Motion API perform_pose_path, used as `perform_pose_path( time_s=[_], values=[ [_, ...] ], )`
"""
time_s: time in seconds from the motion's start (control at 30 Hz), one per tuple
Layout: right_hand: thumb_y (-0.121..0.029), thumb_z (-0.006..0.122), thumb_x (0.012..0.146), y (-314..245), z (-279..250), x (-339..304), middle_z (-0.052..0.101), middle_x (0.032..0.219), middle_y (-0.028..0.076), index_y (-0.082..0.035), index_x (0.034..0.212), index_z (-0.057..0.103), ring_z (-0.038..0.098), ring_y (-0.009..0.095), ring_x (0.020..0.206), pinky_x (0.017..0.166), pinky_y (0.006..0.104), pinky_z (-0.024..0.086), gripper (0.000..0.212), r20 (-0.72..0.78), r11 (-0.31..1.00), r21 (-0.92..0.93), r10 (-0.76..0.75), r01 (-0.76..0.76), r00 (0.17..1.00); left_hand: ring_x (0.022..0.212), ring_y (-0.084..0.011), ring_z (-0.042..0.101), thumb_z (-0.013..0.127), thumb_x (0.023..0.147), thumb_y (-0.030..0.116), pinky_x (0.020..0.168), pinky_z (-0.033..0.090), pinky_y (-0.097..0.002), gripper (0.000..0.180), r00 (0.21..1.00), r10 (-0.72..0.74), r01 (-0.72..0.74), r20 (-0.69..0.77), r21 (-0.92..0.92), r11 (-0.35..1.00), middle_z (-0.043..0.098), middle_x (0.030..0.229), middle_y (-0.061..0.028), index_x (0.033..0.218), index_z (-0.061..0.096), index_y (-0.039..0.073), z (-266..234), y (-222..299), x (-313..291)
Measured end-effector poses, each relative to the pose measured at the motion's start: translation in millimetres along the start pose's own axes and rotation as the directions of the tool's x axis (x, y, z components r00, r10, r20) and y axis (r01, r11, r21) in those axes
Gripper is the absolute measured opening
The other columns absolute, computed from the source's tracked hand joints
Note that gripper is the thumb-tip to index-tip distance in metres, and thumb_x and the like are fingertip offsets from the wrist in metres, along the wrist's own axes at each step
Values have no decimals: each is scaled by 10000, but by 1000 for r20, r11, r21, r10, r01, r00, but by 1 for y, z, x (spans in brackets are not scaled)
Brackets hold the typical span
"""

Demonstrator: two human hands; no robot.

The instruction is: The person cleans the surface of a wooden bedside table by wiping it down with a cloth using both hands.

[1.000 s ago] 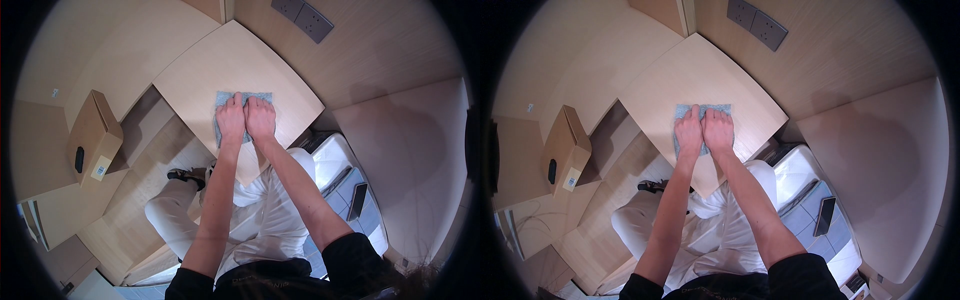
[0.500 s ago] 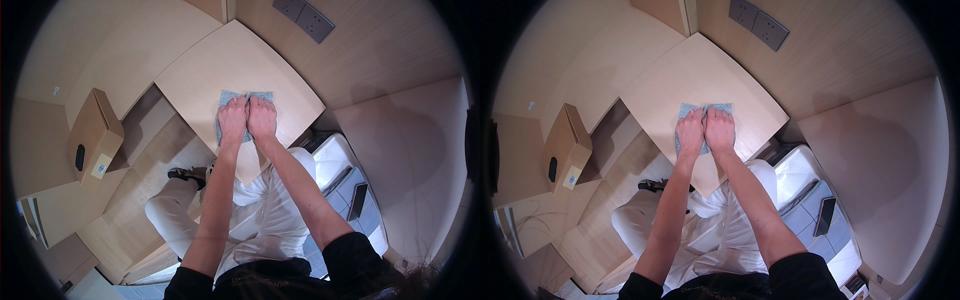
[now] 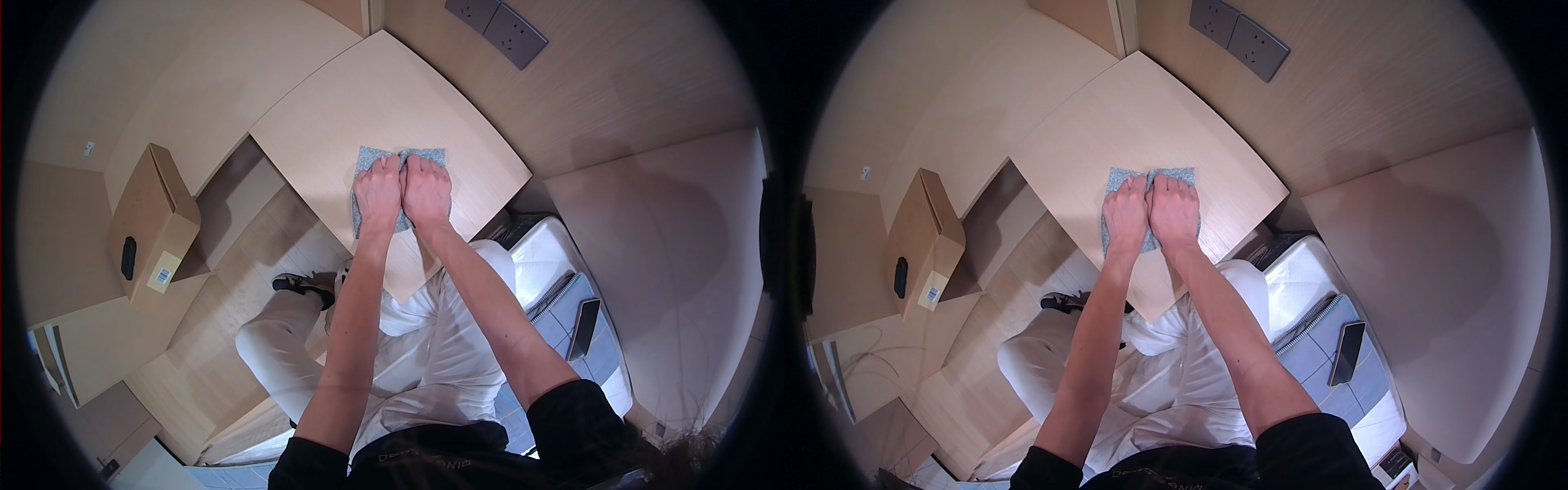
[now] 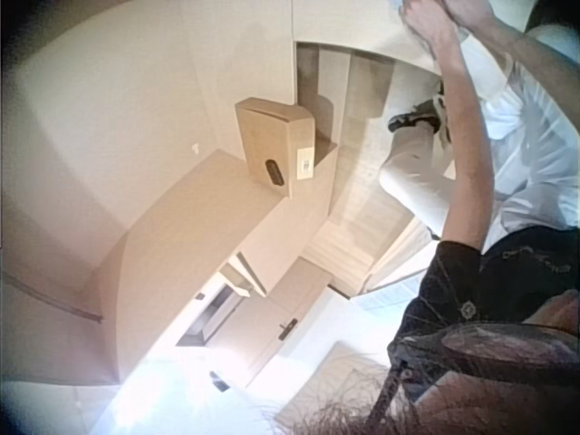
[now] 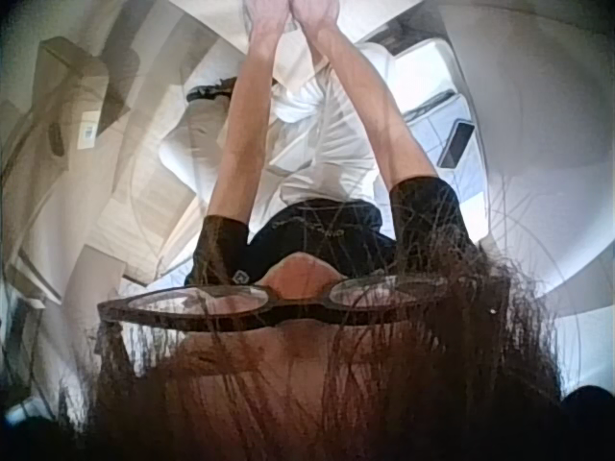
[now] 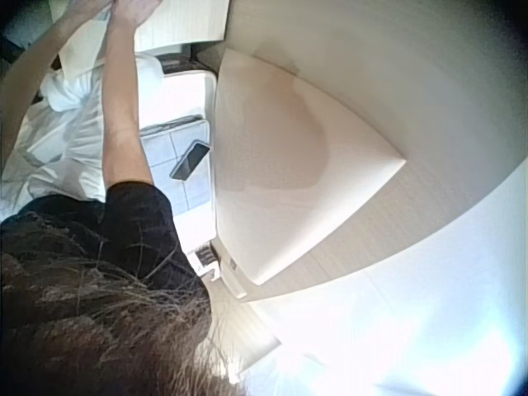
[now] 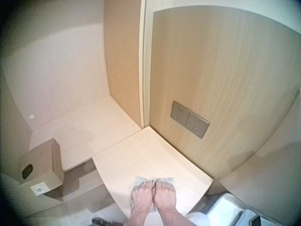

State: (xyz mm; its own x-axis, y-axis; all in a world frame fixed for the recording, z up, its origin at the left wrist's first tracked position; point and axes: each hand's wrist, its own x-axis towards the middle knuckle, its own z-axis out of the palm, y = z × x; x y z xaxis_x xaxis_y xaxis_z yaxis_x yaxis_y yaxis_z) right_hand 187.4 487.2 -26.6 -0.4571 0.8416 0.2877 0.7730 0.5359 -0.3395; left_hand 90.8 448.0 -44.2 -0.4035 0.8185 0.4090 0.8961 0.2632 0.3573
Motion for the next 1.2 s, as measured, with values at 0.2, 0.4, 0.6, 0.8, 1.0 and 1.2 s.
perform_pose_path(
  time_s=[0.2, 0.4, 0.6, 0.8, 1.0, 1.2],
  values=[
    [-190, 638, 961, 2, 0, -1, 711, 904, 148, -70, 953, 627, 700, 337, 914, 850, 468, 533, 121, 8, 1000, 21, -5, 5, 1000, 696, -362, 719, 678, 992, 187, 673, 577, -465, 164, 999, -13, 12, 36, 25, 1000, 732, 856, -166, 886, 625, 74, -5, 2, -1],
    [-166, 651, 924, 3, -1, -3, 716, 948, 143, -64, 1017, 642, 698, 330, 946, 867, 461, 535, 138, 28, 1000, -6, -25, 25, 999, 798, -306, 728, 697, 941, 122, 691, 600, -441, 223, 989, 130, -136, -70, -100, 986, 643, 981, -89, 1161, 670, 135, -15, 7, 1],
    [-145, 648, 910, 4, 0, -3, 726, 963, 136, -61, 1036, 662, 704, 308, 949, 880, 440, 542, 152, 51, 998, -50, -32, 35, 998, 862, -234, 728, 687, 895, 102, 738, 626, -360, 300, 985, 170, -168, 39, -50, 984, 596, 993, -68, 1189, 641, 137, -20, 7, -1],
    [-145, 654, 908, 4, 1, -2, 726, 970, 136, -63, 1048, 667, 706, 307, 955, 886, 433, 544, 162, 61, 998, -52, -44, 47, 997, 859, -238, 734, 688, 894, 93, 727, 627, -363, 311, 980, 193, -192, 46, -36, 981, 591, 994, -68, 1195, 627, 136, -22, 6, -1],
    [-141, 661, 902, 5, 1, -3, 722, 967, 135, -62, 1049, 665, 704, 312, 960, 880, 434, 542, 167, 55, 997, -57, -44, 47, 998, 838, -244, 738, 690, 896, 80, 722, 628, -365, 276, 980, 196, -194, 19, -83, 977, 587, 991, -66, 1155, 619, 145, -25, 9, 0],
    [-138, 665, 898, 4, 1, -3, 722, 967, 138, -56, 1034, 668, 704, 318, 962, 884, 438, 543, 159, 61, 997, -63, -43, 47, 997, 827, -247, 739, 686, 901, 84, 713, 626, -366, 294, 976, 215, -211, 29, -105, 972, 589, 994, -67, 1180, 626, 150, -23, 6, -1]
  ],
)
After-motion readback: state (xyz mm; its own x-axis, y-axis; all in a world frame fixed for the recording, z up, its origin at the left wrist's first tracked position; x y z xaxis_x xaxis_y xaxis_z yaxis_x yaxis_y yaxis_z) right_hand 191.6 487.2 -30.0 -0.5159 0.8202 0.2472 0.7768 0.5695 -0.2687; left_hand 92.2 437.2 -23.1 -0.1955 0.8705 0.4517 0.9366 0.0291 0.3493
